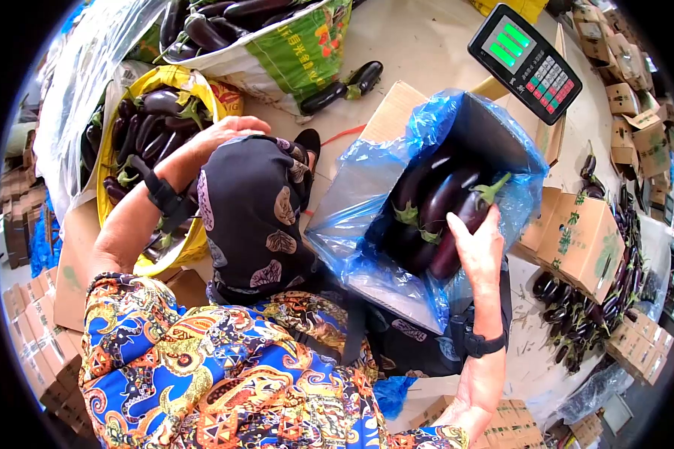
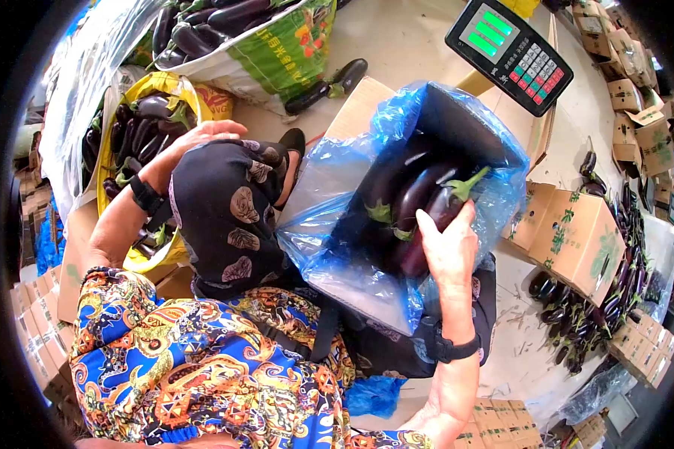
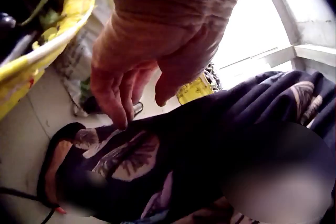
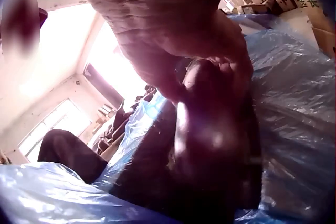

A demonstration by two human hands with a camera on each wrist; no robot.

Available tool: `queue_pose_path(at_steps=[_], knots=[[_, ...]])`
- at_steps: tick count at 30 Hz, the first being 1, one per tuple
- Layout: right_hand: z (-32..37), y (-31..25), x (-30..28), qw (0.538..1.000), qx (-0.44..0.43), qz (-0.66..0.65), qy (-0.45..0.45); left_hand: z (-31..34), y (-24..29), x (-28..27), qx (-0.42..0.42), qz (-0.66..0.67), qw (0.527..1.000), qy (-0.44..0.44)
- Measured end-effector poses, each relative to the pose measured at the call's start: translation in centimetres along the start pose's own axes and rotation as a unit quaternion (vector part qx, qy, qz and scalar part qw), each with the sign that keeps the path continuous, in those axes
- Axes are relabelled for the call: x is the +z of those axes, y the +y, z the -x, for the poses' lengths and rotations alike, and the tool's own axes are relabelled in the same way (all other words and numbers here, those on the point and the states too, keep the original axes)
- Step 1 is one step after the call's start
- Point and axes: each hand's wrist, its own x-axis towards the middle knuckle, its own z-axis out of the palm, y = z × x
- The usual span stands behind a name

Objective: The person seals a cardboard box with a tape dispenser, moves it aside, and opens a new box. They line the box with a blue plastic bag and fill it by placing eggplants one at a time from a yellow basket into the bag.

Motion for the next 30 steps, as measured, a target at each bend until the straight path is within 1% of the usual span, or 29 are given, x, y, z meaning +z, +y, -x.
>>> queue_pose_path(at_steps=[2,3,5,8,9,12,13,15,17,18,19,20,21,23,26,27,29,30], knots=[[-0.1,-0.9,0.6,0.996,-0.01,0.084,-0.001,1.2,-0.3,1.1,0.068,0.047,0.994,-0.068],[-0.4,0.2,1.8,0.988,-0.08,0.124,0.052,1.1,-0.8,1.1,0.07,0.048,0.994,-0.072],[0.2,0.0,2.5,0.959,-0.13,0.22,0.12,0.5,-2.6,1.0,0.073,0.051,0.993,-0.078],[-0.2,0.6,1.9,0.904,-0.196,0.331,0.183,-0.5,-4.8,-0.2,0.145,-0.127,0.979,-0.072],[-0.3,1.0,1.5,0.903,-0.198,0.344,0.166,-0.7,-5.7,-0.1,0.134,-0.052,0.988,-0.048],[-0.4,0.9,2.5,0.919,-0.136,0.347,0.131,-0.4,-5.9,1.0,0.141,0.013,0.989,-0.042],[-0.8,1.3,3.2,0.908,-0.146,0.365,0.143,-0.8,-6.5,1.2,0.125,0.008,0.991,-0.043],[-1.0,1.9,4.0,0.904,-0.152,0.363,0.169,-2.1,-8.6,2.0,0.091,-0.003,0.995,-0.043],[-1.3,1.7,4.4,0.895,-0.164,0.372,0.183,2.4,-1.8,4.4,0.089,0.099,0.99,-0.051],[-1.2,1.5,4.3,0.896,-0.164,0.373,0.176,1.7,-2.6,4.3,0.078,0.083,0.993,-0.037],[-1.2,1.3,4.2,0.898,-0.161,0.374,0.168,1.2,-2.1,4.7,0.066,0.067,0.995,-0.024],[-1.0,1.2,4.0,0.9,-0.153,0.377,0.158,1.4,-1.5,5.1,0.073,-0.025,0.997,-0.003],[-1.0,1.1,3.8,0.897,-0.158,0.382,0.155,1.9,0.5,6.0,0.082,-0.116,0.99,0.018],[-1.2,1.4,3.5,0.899,-0.173,0.371,0.153,2.8,2.8,7.7,0.096,-0.297,0.948,0.064],[-1.2,1.4,3.9,0.921,-0.145,0.326,0.157,2.6,2.0,9.7,0.133,-0.335,0.917,0.169],[-1.1,1.5,3.9,0.919,-0.163,0.317,0.17,2.4,2.0,10.6,0.134,-0.333,0.907,0.22],[-0.4,1.0,3.2,0.924,-0.157,0.301,0.178,2.1,1.8,12.4,0.135,-0.32,0.881,0.322],[0.1,0.4,2.6,0.926,-0.15,0.298,0.174,2.0,0.8,11.8,0.117,-0.291,0.9,0.302]])
